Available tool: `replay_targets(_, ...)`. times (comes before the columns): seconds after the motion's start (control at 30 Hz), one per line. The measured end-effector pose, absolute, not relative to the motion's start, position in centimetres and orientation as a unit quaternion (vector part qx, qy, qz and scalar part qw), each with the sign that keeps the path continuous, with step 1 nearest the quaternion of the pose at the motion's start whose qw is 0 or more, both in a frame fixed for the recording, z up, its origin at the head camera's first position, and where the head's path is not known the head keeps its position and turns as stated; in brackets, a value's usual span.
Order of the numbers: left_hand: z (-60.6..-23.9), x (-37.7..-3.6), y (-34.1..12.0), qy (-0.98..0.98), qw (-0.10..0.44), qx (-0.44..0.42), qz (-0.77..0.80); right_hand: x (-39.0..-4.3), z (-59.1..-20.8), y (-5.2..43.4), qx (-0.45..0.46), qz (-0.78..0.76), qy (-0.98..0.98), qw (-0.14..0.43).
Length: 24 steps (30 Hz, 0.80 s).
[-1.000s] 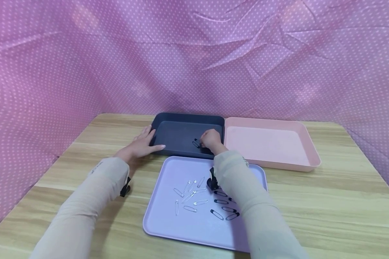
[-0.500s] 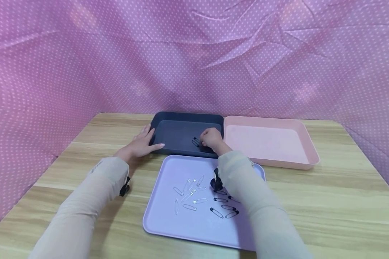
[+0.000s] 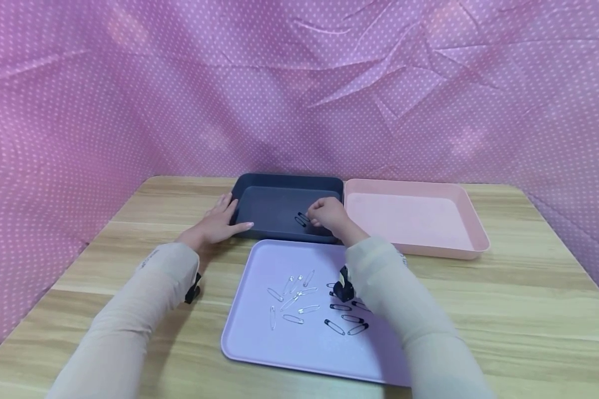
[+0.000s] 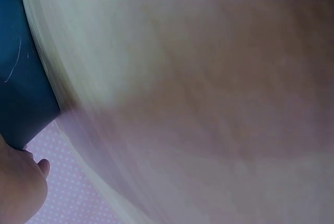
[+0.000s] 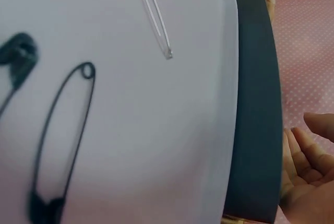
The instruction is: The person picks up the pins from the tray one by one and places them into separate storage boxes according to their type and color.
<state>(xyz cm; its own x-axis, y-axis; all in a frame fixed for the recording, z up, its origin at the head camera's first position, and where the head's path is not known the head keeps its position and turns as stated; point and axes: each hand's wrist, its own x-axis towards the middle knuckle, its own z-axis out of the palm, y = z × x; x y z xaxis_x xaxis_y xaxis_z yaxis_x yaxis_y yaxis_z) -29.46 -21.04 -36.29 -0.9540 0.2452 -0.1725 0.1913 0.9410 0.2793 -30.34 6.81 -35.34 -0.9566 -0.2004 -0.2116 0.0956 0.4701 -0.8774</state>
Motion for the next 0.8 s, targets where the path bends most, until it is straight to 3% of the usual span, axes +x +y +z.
replay_targets(0.43, -36.1, -29.2, -21.0, 0.979, 0.101, 0.116, 0.137, -27.6, -33.9, 7.4, -0.02, -0.494, 0.858, 0.136)
replay_targets(0.8, -36.4, -29.4, -21.2, 0.978, 0.091, 0.119, 0.144, -26.4, -33.7, 8.3, -0.033, -0.482, 0.86, 0.164)
